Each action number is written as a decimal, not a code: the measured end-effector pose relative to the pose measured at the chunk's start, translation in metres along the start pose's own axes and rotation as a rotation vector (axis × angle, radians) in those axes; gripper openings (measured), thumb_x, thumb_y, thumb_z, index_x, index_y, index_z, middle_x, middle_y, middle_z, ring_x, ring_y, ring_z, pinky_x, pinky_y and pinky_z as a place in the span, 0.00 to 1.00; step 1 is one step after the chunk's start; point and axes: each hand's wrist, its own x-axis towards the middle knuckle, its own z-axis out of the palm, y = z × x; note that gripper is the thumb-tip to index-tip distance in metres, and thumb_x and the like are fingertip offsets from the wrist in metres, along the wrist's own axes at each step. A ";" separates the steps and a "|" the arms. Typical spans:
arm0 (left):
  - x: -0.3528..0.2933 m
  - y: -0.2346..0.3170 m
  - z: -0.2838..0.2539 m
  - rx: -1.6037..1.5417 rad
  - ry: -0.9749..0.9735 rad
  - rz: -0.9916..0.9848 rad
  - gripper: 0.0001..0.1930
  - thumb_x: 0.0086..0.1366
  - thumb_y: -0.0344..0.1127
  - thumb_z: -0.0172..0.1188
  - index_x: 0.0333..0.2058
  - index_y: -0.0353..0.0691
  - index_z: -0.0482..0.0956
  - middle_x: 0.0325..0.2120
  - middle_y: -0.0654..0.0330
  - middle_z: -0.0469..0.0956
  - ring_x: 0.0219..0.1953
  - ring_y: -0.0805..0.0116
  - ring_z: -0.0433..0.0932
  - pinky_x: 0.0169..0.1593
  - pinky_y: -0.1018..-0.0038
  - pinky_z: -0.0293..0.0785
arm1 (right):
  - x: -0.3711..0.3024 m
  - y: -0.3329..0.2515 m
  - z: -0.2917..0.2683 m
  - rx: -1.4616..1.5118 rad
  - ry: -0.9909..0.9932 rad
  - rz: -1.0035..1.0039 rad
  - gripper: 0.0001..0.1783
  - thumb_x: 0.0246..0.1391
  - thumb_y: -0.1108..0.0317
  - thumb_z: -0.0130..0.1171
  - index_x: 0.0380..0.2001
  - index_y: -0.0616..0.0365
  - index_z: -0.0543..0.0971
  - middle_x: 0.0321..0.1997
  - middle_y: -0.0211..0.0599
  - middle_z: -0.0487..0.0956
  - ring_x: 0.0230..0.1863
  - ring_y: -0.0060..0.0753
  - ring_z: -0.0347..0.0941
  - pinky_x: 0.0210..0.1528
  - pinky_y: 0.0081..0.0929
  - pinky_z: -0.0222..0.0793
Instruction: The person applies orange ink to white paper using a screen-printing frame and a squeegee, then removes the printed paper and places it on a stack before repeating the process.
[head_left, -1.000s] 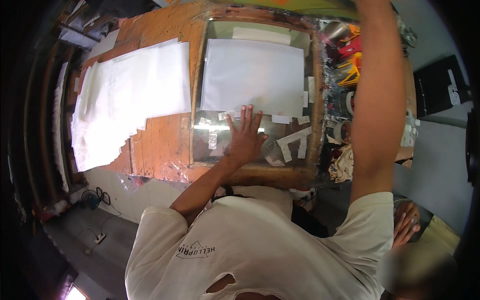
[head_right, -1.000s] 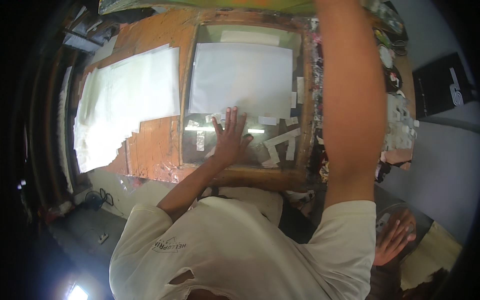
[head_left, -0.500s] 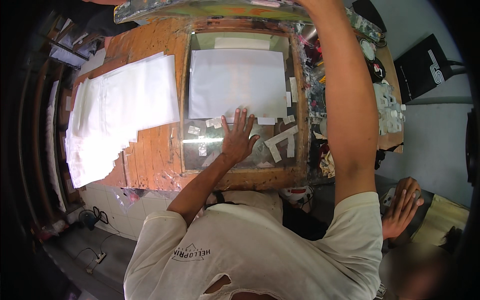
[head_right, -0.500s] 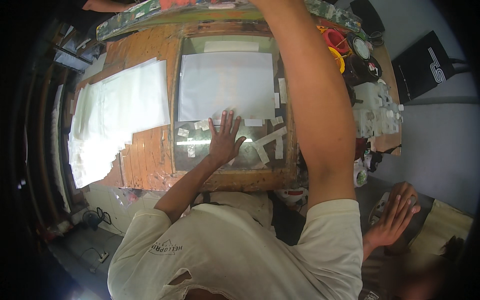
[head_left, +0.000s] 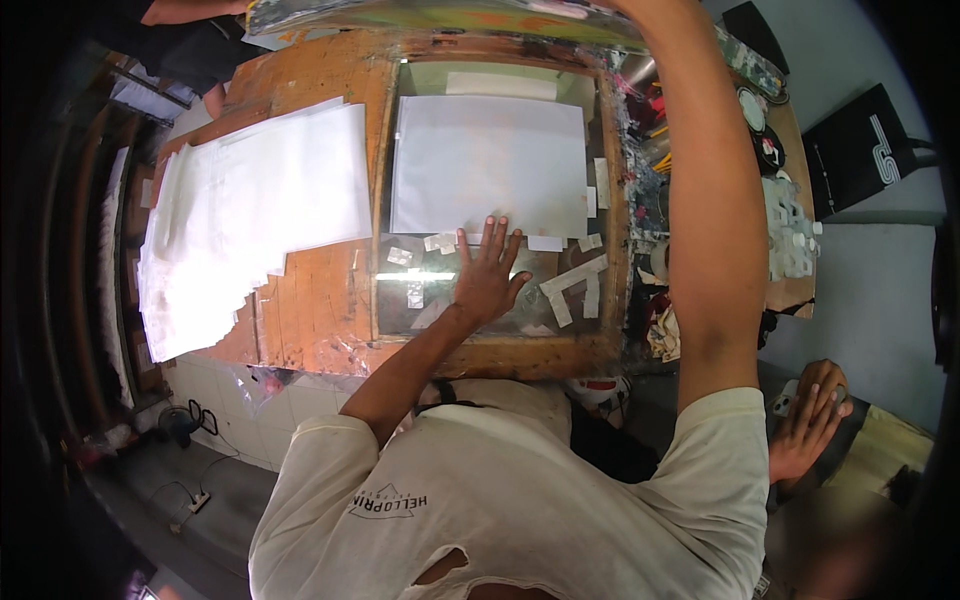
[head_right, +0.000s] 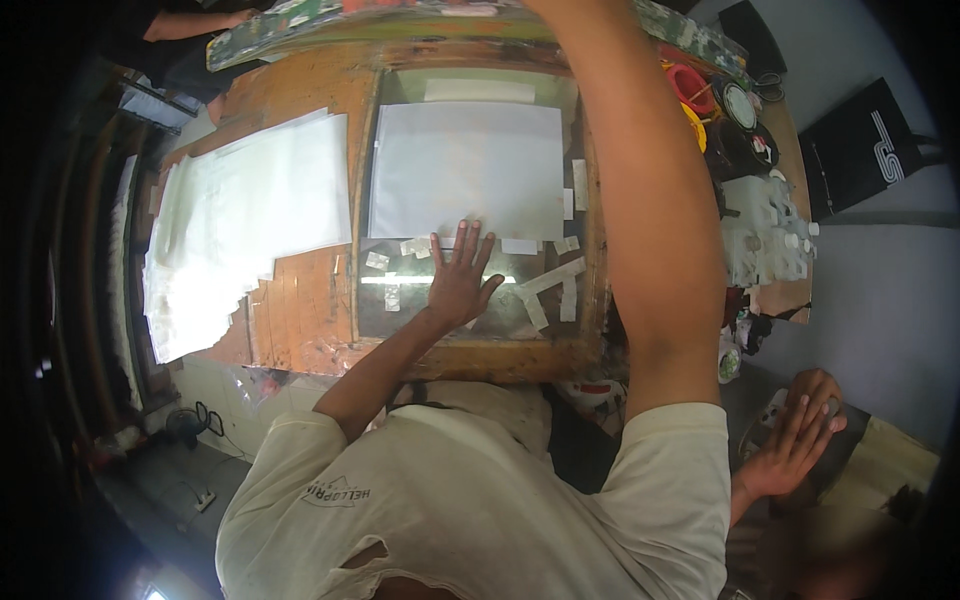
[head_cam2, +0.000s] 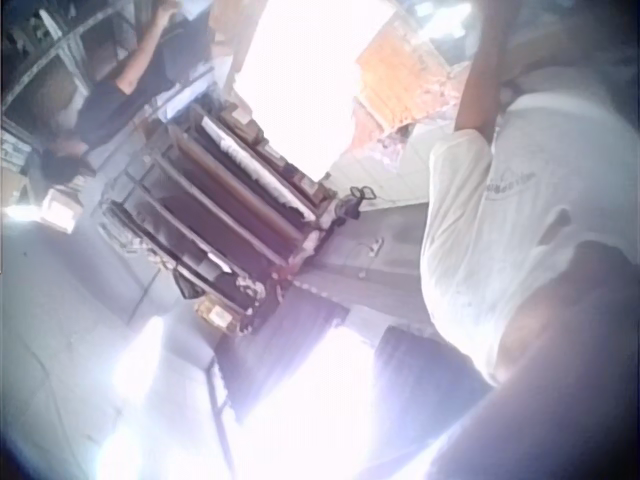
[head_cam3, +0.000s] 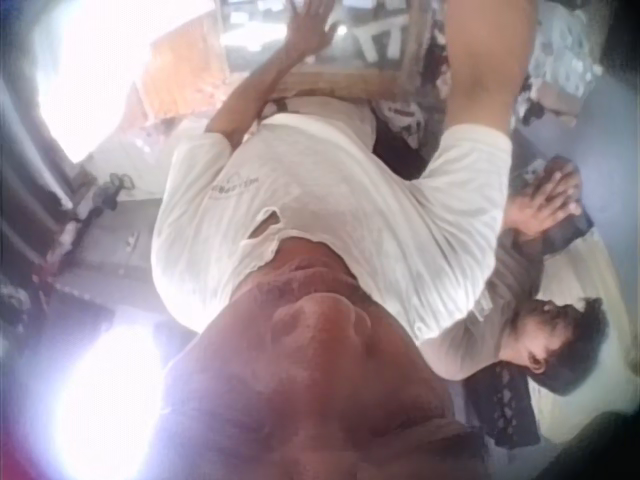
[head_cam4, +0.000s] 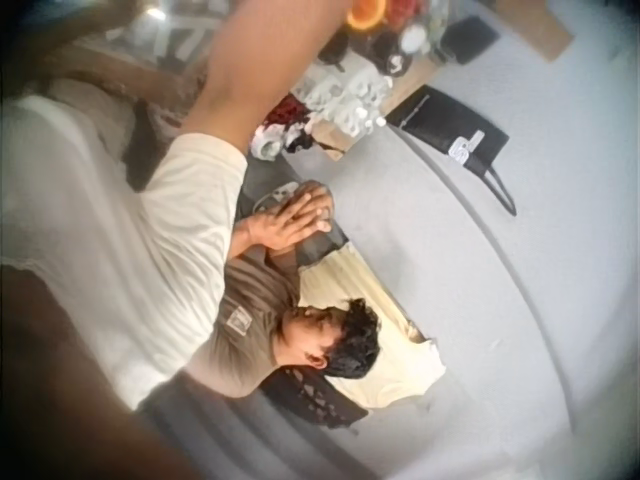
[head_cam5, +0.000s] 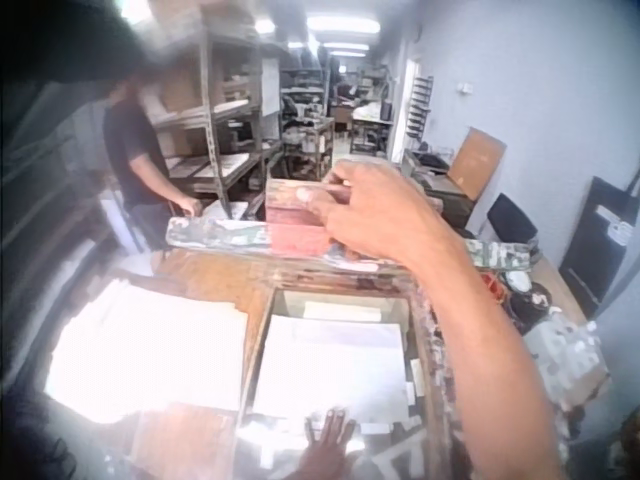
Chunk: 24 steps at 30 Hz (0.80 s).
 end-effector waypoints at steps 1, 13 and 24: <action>0.000 0.001 -0.006 -0.041 0.034 0.006 0.38 0.76 0.58 0.46 0.75 0.40 0.53 0.77 0.44 0.42 0.80 0.45 0.35 0.72 0.26 0.31 | 0.003 0.005 0.006 -0.064 0.067 -0.052 0.21 0.68 0.52 0.55 0.34 0.61 0.82 0.25 0.41 0.81 0.30 0.36 0.79 0.39 0.40 0.76; -0.075 0.003 -0.134 -2.345 0.461 -0.532 0.24 0.74 0.51 0.59 0.60 0.43 0.71 0.63 0.54 0.68 0.69 0.59 0.65 0.67 0.51 0.60 | -0.183 0.052 0.202 -0.105 0.170 -0.218 0.22 0.59 0.61 0.64 0.56 0.54 0.79 0.38 0.38 0.75 0.44 0.41 0.73 0.53 0.45 0.62; -0.060 -0.018 -0.050 -2.107 0.257 -1.133 0.20 0.74 0.55 0.56 0.50 0.45 0.72 0.58 0.55 0.71 0.69 0.59 0.65 0.72 0.33 0.42 | -0.219 0.098 0.301 -0.249 -0.039 -0.139 0.33 0.55 0.72 0.61 0.66 0.51 0.71 0.40 0.39 0.74 0.46 0.42 0.72 0.56 0.51 0.64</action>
